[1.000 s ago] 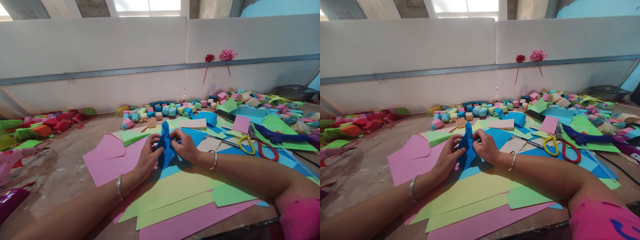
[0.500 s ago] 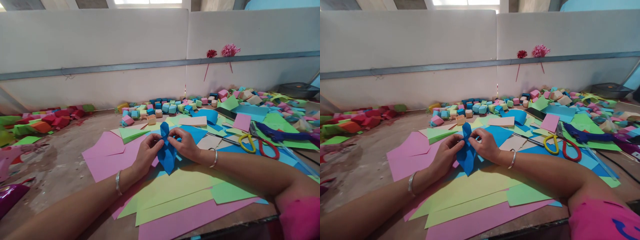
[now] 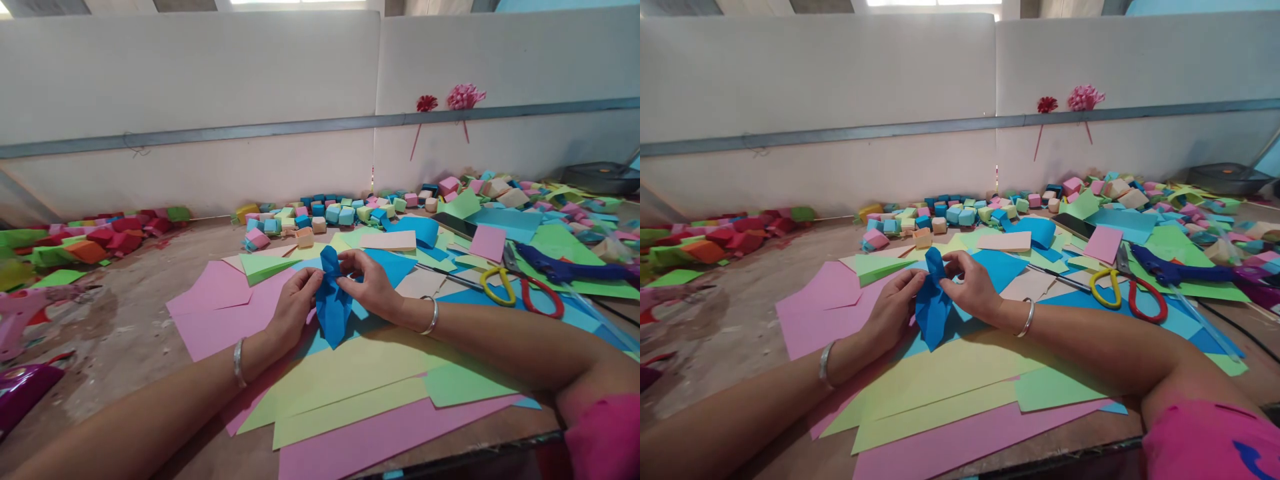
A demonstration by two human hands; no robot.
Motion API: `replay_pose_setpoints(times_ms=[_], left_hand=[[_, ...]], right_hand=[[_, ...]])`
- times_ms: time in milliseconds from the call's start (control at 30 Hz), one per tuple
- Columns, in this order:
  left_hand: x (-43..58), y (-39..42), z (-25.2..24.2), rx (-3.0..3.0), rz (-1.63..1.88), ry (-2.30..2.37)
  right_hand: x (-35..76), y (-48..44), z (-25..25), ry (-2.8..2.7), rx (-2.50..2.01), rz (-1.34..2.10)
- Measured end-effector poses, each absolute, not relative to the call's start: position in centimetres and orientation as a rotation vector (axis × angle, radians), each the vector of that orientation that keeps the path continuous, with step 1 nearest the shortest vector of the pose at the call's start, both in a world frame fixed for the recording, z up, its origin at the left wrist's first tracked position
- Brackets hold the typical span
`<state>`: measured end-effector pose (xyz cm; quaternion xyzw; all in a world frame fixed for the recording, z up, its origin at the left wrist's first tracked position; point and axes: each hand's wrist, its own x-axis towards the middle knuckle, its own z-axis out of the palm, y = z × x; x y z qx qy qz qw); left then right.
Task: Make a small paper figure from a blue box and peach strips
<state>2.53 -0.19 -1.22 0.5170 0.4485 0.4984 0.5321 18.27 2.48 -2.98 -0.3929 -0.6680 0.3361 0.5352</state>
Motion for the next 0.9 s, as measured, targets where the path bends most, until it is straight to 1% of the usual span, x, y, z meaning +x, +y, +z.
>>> replay_pose_setpoints(times_ms=[233,500,667,767,900], left_hand=[[2.47,-0.14,-1.15,1.292,1.202,1.082],[2.64,-0.43,-0.7,1.351,1.252,1.129],[2.83,-1.02,-0.71,1.255,1.175,1.046],[2.81,-1.0,-0.94,1.229,1.233,0.997],[2.71,-0.78,-1.03,1.284,1.267,0.98]], right_hand=[[18.42,1.97,-2.7,-1.725,-0.903,0.647],[18.38,1.86,-2.65,-1.752,-0.914,0.518],[18.28,1.9,-2.83,-1.617,-0.961,0.579],[18.28,1.88,-2.83,-1.59,-0.948,0.649],[18.49,1.84,-2.76,-1.684,-0.923,0.58]])
